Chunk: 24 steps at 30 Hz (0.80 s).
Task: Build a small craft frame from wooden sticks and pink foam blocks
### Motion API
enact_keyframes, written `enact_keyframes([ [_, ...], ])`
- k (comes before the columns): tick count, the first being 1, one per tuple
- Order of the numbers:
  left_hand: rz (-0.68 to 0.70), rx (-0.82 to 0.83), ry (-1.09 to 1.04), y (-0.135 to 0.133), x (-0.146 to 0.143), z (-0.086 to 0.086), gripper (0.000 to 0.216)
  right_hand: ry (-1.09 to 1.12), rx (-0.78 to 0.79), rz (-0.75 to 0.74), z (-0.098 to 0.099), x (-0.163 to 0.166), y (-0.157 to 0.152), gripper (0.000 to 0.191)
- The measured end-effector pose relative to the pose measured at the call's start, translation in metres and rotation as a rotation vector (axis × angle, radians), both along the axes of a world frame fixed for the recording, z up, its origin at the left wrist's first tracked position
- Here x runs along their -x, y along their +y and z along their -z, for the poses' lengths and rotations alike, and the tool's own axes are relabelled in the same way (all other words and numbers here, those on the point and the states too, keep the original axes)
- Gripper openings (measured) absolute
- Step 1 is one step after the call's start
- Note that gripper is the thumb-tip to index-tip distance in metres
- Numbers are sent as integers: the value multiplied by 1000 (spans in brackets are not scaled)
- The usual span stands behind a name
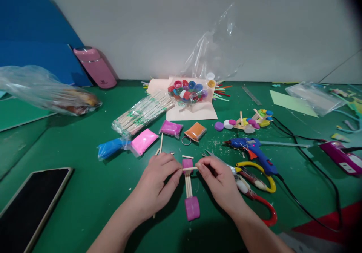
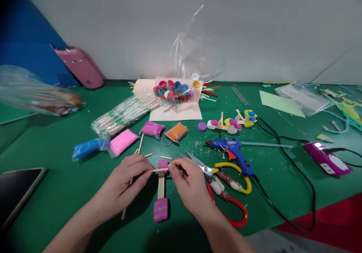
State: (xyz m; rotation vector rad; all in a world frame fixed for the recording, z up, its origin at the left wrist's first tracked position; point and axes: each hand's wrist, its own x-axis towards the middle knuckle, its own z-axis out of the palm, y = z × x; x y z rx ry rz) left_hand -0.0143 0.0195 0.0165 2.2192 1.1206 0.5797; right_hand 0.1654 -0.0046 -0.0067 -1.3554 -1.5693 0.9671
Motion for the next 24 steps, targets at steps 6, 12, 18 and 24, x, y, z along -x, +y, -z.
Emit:
enact_keyframes([
  [6,0,2,3,-1,1,1,20,-8,-3,0,-1,1,0,16],
  [12,2,3,-3,-1,1,1,20,3,5,-4,-1,1,1,16],
  [18,0,1,-6,0,1,2,20,11,10,-4,-2,1,1,15],
  [24,4,0,0,1,0,1,20,2,4,-6,-1,1,2,16],
])
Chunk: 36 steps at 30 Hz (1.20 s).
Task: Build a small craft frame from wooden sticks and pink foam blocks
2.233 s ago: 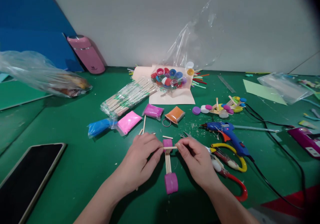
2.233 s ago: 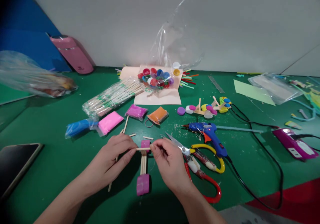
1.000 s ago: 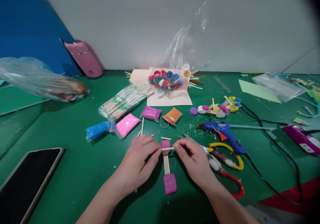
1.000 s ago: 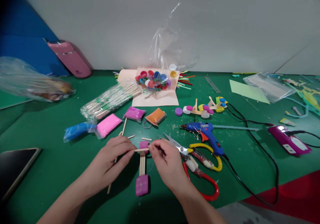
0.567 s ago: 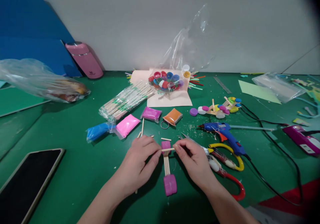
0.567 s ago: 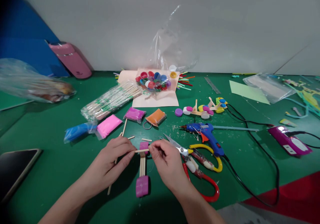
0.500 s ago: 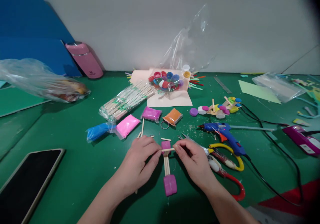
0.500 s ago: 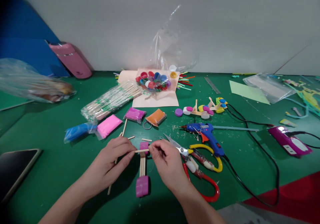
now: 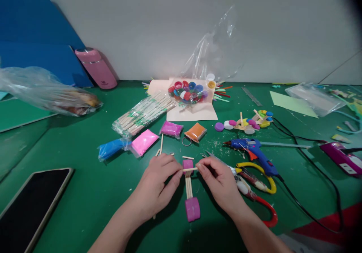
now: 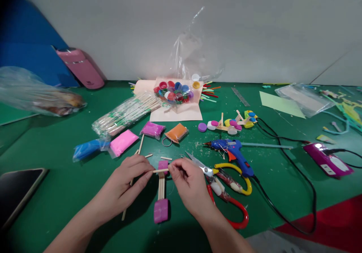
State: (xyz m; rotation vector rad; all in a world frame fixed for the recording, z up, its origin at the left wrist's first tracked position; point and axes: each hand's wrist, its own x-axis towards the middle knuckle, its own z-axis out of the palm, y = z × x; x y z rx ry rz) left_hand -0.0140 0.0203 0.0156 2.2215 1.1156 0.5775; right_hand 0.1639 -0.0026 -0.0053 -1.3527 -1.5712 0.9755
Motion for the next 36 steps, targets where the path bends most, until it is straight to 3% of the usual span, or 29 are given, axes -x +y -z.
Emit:
enact_keyframes([
  [36,-19,-43,7,-2,0,-3,19,-13,-16,10,-2,-1,-2,19],
])
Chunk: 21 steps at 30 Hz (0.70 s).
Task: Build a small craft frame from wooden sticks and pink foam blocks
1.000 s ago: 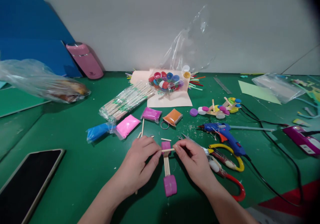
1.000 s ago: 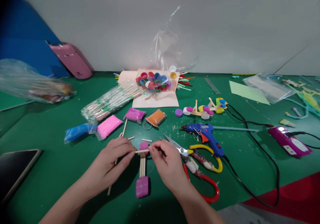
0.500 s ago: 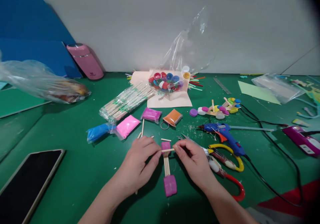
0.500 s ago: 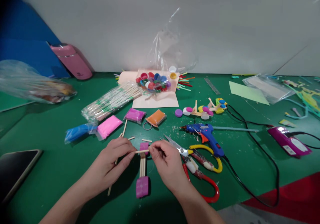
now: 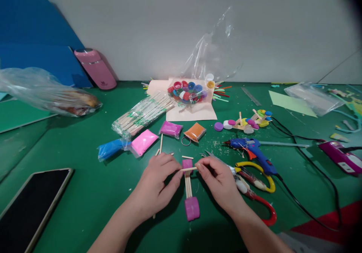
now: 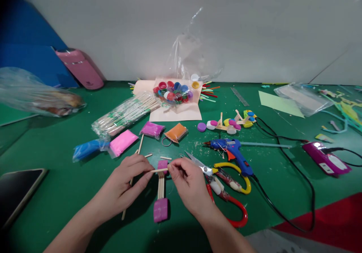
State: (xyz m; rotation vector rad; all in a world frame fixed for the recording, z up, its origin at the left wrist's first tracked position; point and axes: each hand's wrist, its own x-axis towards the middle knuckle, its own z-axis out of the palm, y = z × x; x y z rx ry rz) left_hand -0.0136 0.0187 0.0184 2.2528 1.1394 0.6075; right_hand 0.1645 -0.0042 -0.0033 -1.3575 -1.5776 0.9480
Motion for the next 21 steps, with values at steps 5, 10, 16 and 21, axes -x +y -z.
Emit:
enact_keyframes([
  [5,-10,-10,-1,-1,-2,0,14,2,-2,1,-1,1,0,18],
  [10,-28,-47,-32,-1,-1,2,12,33,2,9,1,0,0,18],
  [16,-34,-88,-75,-1,-2,5,13,88,35,26,0,-2,0,19],
  [21,-45,-115,-97,-1,-2,5,11,96,45,-6,0,0,-2,16],
])
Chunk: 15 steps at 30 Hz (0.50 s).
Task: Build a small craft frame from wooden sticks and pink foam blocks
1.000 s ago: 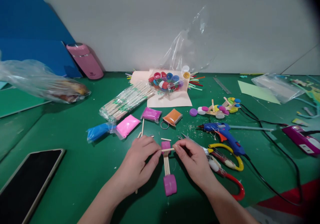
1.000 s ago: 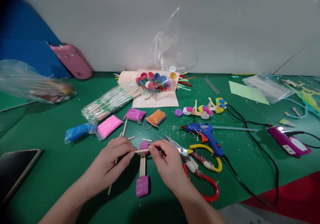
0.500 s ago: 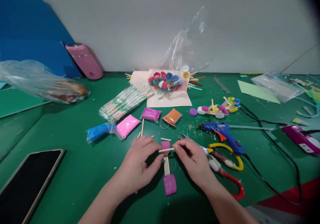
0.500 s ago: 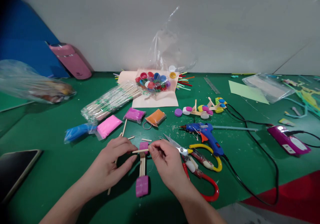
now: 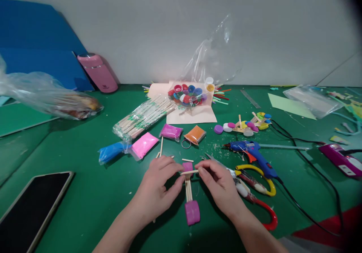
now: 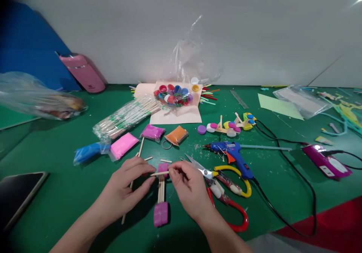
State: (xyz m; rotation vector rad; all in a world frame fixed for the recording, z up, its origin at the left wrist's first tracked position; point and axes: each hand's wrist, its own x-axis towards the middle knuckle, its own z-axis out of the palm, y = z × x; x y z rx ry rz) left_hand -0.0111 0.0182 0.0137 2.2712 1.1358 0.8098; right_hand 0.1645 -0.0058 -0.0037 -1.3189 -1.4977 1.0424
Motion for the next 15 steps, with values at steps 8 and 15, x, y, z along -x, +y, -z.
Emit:
enact_keyframes([
  [8,-19,-15,4,0,0,1,13,20,40,-23,4,3,0,15],
  [15,-3,-35,-4,1,1,3,14,-21,36,-29,4,3,1,17],
])
